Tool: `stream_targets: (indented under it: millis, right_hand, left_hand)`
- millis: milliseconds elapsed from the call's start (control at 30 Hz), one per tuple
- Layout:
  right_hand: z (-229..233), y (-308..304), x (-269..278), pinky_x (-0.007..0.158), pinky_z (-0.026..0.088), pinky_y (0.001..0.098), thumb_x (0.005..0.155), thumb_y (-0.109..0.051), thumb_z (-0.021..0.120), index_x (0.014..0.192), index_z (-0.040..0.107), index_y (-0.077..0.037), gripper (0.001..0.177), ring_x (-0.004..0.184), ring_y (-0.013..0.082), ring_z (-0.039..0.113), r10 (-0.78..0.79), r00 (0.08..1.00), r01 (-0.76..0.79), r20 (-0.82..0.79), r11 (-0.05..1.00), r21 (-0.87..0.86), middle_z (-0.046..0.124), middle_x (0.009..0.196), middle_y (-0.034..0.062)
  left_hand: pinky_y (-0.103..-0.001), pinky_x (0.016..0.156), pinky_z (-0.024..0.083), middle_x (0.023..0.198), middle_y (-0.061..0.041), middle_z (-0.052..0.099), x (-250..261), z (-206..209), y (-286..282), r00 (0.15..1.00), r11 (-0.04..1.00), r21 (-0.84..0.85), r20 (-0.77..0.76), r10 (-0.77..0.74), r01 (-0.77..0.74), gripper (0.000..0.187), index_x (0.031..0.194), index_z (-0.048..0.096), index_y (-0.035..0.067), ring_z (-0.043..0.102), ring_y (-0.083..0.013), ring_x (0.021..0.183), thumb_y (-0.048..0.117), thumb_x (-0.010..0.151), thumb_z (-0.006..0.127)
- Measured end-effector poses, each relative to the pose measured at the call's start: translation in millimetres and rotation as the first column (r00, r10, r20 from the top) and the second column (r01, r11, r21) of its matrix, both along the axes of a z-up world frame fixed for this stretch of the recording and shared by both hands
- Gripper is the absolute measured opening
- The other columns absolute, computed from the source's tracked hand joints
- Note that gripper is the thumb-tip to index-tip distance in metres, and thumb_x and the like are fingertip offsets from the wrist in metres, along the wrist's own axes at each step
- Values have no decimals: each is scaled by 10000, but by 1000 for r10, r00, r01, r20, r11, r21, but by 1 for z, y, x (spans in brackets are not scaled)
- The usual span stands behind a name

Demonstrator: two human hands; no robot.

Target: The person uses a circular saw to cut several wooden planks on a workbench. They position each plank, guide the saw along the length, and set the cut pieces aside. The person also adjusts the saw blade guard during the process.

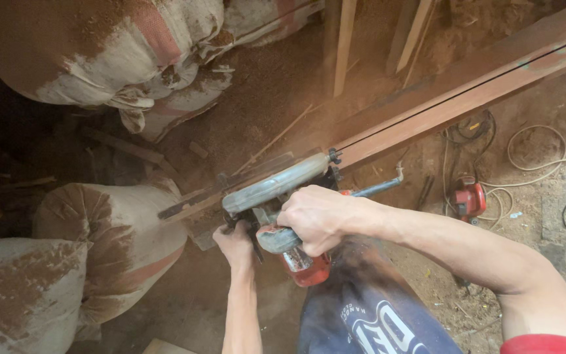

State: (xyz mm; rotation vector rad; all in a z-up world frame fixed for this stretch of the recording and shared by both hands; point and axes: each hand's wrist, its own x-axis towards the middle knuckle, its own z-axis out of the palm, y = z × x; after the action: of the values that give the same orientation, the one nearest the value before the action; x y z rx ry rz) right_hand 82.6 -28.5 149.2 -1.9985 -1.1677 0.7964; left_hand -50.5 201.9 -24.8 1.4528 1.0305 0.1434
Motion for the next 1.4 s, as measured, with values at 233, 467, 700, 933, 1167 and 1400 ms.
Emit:
stream_targets:
  millis: [233,467,700,933,1167,1400]
  right_hand:
    - [-2,10,-1,649,531,519,578,-191,756,700,689,-35,210,740,430,672,-9,1000,10,-23,1000,23,692,745,195]
    - [-1,21,-3,658,538,516,572,-198,754,713,697,-29,227,743,431,677,11,1000,-11,-8,1000,3,697,750,197]
    - [2,29,-3,670,555,501,569,-159,720,711,701,-21,198,751,433,686,34,999,-34,0,999,-22,701,753,216]
    - [5,39,-3,628,559,502,571,-145,714,685,701,-5,181,685,447,677,17,1000,-17,9,999,-40,675,698,249]
    - [8,63,-2,618,556,510,569,-140,709,691,709,-15,175,675,452,675,29,999,-30,-29,999,-12,674,690,248]
    - [7,71,-2,695,547,522,639,-173,721,843,725,-54,237,749,443,685,35,993,-31,-111,999,40,709,751,222]
  left_hand:
    - [-319,521,464,710,-102,670,6,18,6,989,987,68,-17,-145,146,108,721,657,-94,591,-146,600,-5,778,636]
    - [-303,520,455,678,-68,669,9,30,11,981,975,104,-21,-195,196,125,706,678,-87,581,-123,584,0,777,622]
    - [-322,494,437,666,-78,649,8,39,13,994,994,3,18,-106,106,114,681,641,-79,568,-145,552,-26,775,603]
    - [-324,481,441,681,-77,663,1,33,27,991,990,38,-8,-135,135,95,711,654,-60,581,-138,542,-21,795,632]
    - [-292,549,484,756,-53,685,-4,30,55,985,979,110,-29,-169,171,86,790,689,-51,599,-106,634,18,827,653]
    - [-301,539,451,785,-57,658,-6,41,55,993,998,41,101,-57,53,77,805,662,-37,576,-102,632,33,826,686]
